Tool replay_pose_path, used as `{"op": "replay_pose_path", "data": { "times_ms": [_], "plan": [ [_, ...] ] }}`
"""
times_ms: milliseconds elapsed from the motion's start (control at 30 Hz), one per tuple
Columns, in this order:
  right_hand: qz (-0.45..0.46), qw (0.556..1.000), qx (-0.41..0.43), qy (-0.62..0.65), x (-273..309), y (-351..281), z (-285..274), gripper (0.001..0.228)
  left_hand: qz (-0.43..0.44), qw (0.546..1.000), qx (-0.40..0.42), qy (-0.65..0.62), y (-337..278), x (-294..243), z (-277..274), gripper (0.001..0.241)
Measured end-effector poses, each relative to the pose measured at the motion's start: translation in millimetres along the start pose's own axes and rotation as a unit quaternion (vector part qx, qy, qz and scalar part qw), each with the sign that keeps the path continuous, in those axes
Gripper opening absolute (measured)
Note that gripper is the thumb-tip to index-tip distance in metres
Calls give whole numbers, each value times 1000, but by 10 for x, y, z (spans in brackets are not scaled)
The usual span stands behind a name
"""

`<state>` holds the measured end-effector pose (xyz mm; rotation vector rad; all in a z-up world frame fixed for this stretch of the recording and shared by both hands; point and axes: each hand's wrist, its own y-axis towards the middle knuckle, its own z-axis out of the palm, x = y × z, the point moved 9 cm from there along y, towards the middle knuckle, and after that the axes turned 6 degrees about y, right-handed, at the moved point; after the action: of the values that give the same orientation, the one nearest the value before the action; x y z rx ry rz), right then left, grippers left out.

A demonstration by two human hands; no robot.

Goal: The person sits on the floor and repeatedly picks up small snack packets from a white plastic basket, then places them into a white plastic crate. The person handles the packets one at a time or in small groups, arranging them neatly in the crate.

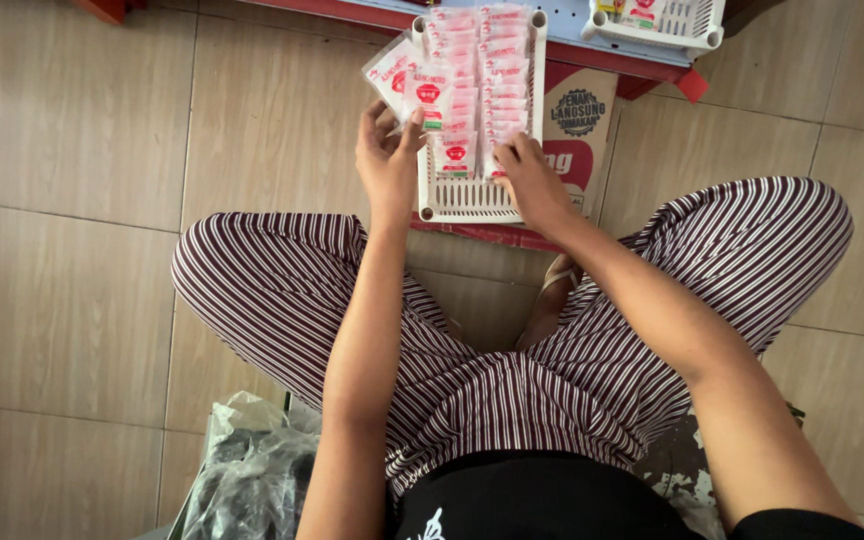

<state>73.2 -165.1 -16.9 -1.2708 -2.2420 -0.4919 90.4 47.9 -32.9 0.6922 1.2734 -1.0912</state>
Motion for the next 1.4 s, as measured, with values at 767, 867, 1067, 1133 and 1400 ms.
{"op": "replay_pose_path", "data": {
  "times_ms": [767, 867, 1067, 1133, 1400],
  "plan": [
    [165, 831, -68, 527, -177, 183, -431, 36, -32, 991, 127, -39, -168, 12, 453, 49],
    [211, 805, -56, 551, -198, 167, -368, 36, -40, 981, 176, -65, -321, -36, 611, 50],
    [181, 832, -25, 523, -49, 207, -423, 33, -37, 985, 164, -34, -288, -225, 578, 40],
    [178, 857, -13, 483, -11, 200, -415, 28, -25, 987, 159, -26, -276, -285, 550, 37],
    [144, 861, -22, 488, -118, 290, -450, 17, 35, 995, 92, -4, -97, -361, 345, 31]
  ]
}}
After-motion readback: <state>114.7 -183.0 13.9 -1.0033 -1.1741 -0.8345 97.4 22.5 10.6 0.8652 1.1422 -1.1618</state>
